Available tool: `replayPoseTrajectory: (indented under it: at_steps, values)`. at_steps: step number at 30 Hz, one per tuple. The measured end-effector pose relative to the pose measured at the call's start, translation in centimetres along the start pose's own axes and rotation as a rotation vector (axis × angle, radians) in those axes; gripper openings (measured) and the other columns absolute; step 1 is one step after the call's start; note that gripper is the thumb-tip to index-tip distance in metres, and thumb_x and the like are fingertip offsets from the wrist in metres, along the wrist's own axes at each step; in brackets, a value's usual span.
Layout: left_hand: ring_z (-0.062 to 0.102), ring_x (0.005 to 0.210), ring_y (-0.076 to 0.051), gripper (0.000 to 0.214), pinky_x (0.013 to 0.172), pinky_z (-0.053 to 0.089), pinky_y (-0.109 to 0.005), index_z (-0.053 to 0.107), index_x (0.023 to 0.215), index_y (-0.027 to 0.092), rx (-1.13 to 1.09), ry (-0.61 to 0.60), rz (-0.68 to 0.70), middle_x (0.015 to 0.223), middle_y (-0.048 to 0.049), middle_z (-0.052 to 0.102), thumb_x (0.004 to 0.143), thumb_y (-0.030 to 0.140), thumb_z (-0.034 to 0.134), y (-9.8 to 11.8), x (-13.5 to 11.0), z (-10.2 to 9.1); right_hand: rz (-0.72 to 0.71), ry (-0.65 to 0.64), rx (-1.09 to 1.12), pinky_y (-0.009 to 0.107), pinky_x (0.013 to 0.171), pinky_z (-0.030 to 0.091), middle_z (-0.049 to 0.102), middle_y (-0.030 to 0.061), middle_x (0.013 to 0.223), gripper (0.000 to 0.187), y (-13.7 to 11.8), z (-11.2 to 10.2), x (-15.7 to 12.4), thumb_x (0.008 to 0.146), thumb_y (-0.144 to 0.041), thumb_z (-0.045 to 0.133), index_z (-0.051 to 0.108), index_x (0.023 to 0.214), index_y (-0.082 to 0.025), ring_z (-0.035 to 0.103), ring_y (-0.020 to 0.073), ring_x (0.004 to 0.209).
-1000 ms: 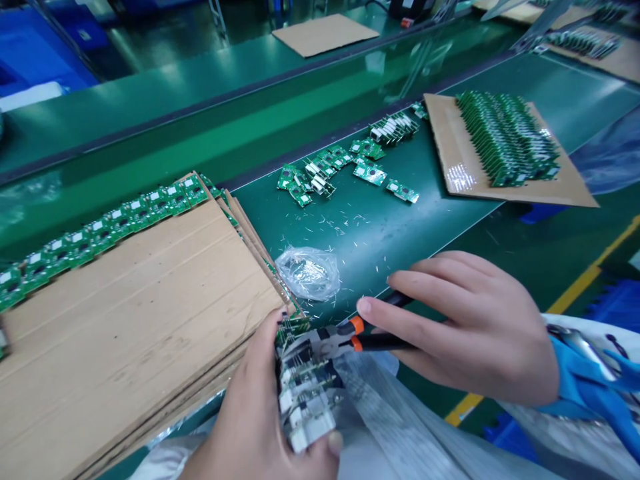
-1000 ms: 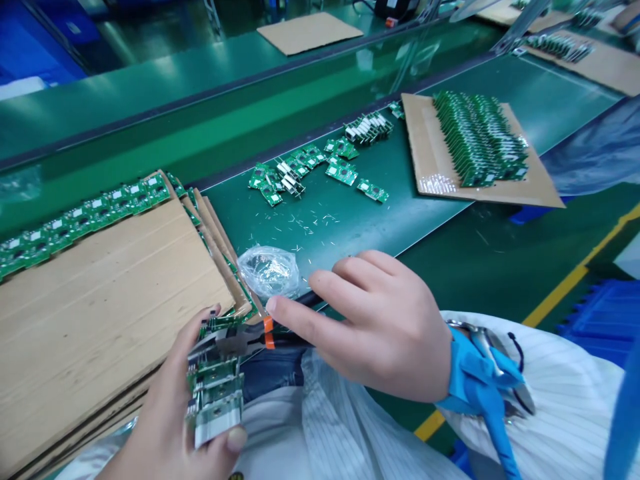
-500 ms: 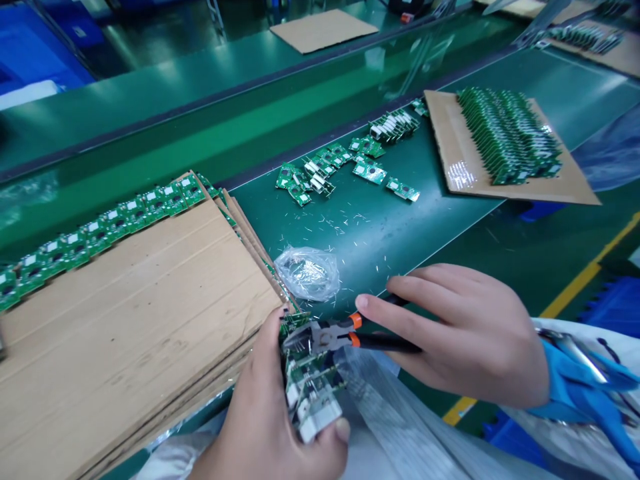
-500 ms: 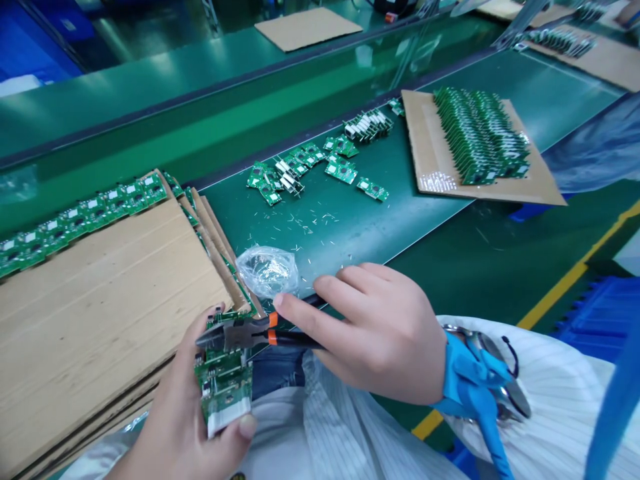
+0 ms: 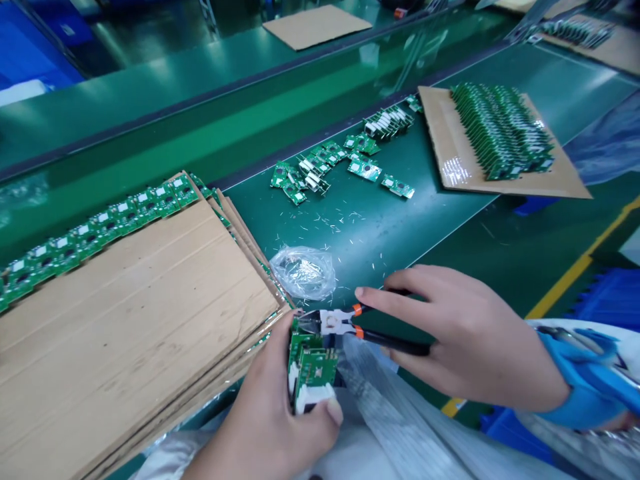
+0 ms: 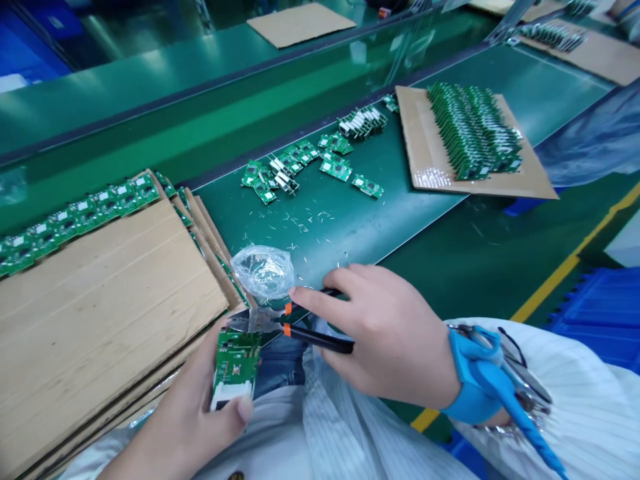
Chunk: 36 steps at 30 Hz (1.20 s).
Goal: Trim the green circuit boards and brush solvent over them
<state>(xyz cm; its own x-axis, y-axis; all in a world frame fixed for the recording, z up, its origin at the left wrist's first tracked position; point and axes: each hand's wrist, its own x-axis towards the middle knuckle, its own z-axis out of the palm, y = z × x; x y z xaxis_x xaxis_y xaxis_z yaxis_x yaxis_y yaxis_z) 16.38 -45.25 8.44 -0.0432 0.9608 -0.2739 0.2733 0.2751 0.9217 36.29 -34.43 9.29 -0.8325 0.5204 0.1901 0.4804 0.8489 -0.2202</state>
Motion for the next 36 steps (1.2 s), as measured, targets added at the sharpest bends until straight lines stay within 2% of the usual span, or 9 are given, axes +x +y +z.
replayPoseTrajectory:
  at_steps: [3,6,10,13,21,25,30,34,36]
  values:
    - [0.055,0.116,-0.034,0.075,0.089,0.050,-0.052,0.032,0.135,0.028,0.103,0.026,0.044,0.127,-0.0097,0.057,0.066,0.022,0.058,-1.6,-1.1,-0.3,-0.033,0.080,-0.079,0.037,0.062,0.044,0.060,0.0110,0.091,0.035,0.4,-0.2,-0.2,0.079,-0.027,0.058,0.059,0.114,-0.019,0.055,0.0227,0.074]
    - [0.048,0.123,-0.040,0.091,0.094,0.042,-0.064,0.020,0.142,0.032,0.187,0.021,0.086,0.140,-0.0126,0.045,0.064,0.025,0.065,-2.7,-2.1,-0.6,-0.070,0.124,-0.117,0.038,0.063,0.044,0.058,0.0112,0.090,0.034,0.8,-0.2,-0.2,0.079,-0.025,0.058,0.059,0.112,-0.018,0.053,0.0230,0.074]
    - [0.044,0.126,-0.042,0.100,0.097,0.040,-0.063,0.014,0.145,0.034,0.249,0.014,0.171,0.144,-0.0124,0.040,0.063,0.036,0.072,-3.3,-2.7,-0.9,-0.119,0.143,-0.114,0.039,0.062,0.043,0.057,0.0106,0.087,0.030,0.7,-0.3,0.1,0.079,-0.024,0.057,0.060,0.108,-0.019,0.052,0.0232,0.074]
    - [0.045,0.125,-0.042,0.103,0.099,0.042,-0.059,0.019,0.145,0.034,0.277,0.078,0.212,0.144,-0.0111,0.041,0.059,0.045,0.076,-3.7,-2.5,-1.2,-0.127,0.161,-0.118,0.039,0.062,0.041,0.057,0.0098,0.087,0.028,0.4,-0.5,0.3,0.080,-0.024,0.056,0.061,0.107,-0.021,0.052,0.0231,0.073]
    - [0.054,0.116,-0.042,0.086,0.089,0.051,-0.057,0.040,0.137,0.032,0.259,0.194,0.149,0.126,-0.0080,0.058,0.060,0.051,0.075,-4.2,-2.2,-1.6,-0.176,0.209,-0.165,0.037,0.062,0.038,0.059,0.0079,0.086,0.028,0.1,-0.7,0.7,0.080,-0.021,0.057,0.060,0.107,-0.025,0.053,0.0221,0.074]
    - [0.056,0.114,-0.039,0.091,0.087,0.053,-0.053,0.037,0.137,0.034,0.239,0.176,0.178,0.129,-0.0044,0.056,0.057,0.054,0.076,-2.9,-2.3,-1.3,-0.162,0.237,-0.161,0.034,0.062,0.038,0.059,0.0053,0.084,0.027,-0.3,-0.4,0.9,0.080,-0.020,0.058,0.061,0.106,-0.027,0.053,0.0194,0.073]
    - [0.060,0.105,-0.034,0.071,0.086,0.054,-0.050,0.049,0.127,0.032,0.229,0.169,0.161,0.111,-0.0017,0.064,0.064,0.056,0.070,-2.3,-1.0,-1.0,-0.164,0.252,-0.139,0.032,0.060,0.038,0.061,0.0044,0.082,0.025,-0.5,0.0,1.0,0.081,-0.023,0.062,0.062,0.106,-0.025,0.053,0.0166,0.070]
    - [0.051,0.117,-0.035,0.076,0.095,0.047,-0.052,0.041,0.135,0.028,0.235,0.185,0.153,0.131,-0.0064,0.052,0.070,0.061,0.064,-3.2,-1.8,-0.7,-0.174,0.233,-0.135,0.031,0.057,0.039,0.062,0.0039,0.079,0.028,-0.4,0.3,0.8,0.079,-0.024,0.065,0.061,0.107,-0.022,0.051,0.0152,0.065]
    - [0.048,0.119,-0.033,0.066,0.095,0.044,-0.054,0.040,0.136,0.023,0.242,0.194,0.132,0.137,-0.0109,0.045,0.080,0.054,0.059,-3.6,-2.7,-0.6,-0.170,0.222,-0.143,0.031,0.056,0.039,0.063,0.0038,0.080,0.029,-0.4,0.4,0.7,0.079,-0.022,0.064,0.061,0.107,-0.022,0.051,0.0150,0.064]
